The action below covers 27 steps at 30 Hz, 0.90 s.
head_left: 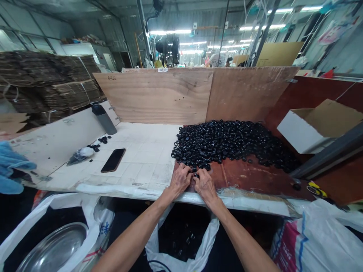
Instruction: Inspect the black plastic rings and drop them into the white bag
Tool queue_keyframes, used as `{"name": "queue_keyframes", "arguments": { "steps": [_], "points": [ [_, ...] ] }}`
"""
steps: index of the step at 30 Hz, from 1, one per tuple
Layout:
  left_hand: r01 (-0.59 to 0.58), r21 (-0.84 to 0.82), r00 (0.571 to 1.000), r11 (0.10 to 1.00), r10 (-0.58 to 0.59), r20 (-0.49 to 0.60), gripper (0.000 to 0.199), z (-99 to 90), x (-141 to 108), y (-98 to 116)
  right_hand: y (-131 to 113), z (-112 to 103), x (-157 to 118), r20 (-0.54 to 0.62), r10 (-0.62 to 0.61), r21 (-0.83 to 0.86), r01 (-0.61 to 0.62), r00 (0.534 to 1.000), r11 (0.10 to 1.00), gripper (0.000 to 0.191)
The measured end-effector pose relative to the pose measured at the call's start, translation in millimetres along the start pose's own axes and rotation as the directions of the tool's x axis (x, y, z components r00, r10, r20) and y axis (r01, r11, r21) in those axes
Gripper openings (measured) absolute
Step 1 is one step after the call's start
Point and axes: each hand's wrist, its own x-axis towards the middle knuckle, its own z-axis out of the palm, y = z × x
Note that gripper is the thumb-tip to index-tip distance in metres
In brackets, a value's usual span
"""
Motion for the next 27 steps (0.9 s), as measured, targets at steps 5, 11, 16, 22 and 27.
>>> {"name": "queue_keyframes", "arguments": {
  "steps": [5, 11, 16, 22, 27],
  "points": [
    [-0.033, 0.028, 0.999, 0.999, 0.033, 0.009, 0.013, -4.7, -5.7, -1.8, -1.7, -3.3, -6.5, -0.037, 0.008, 0.009, -0.008, 0.999, 1.0, 0.01],
    [0.03, 0.026, 0.999, 0.999, -0.03, 0.013, 0.009, -30.6, -40.1, -8.0, -4.1, -8.8, -6.7, 0.001, 0.039, 0.049, -0.039, 0.999, 0.998, 0.018],
    [0.059, 0.001, 0.998, 0.998, -0.059, -0.001, 0.01, -43.8, -60.8, -11.8, -8.7, -11.0, -4.8, 0.068, 0.017, 0.023, -0.018, 0.998, 1.0, 0.012],
    [0.013, 0.007, 1.0, 1.0, -0.013, -0.019, 0.01, -36.9, -57.1, -1.7, 3.8, 6.1, -10.9, 0.028, -0.086, 0.055, 0.084, 0.996, 0.995, 0.014],
    [0.044, 0.033, 0.994, 0.998, -0.041, -0.097, 0.017, -27.8, -56.6, -16.2, 22.2, 36.4, -8.4, -0.12, -0.182, 0.18, 0.202, 0.976, 0.963, 0.014]
  ]
}}
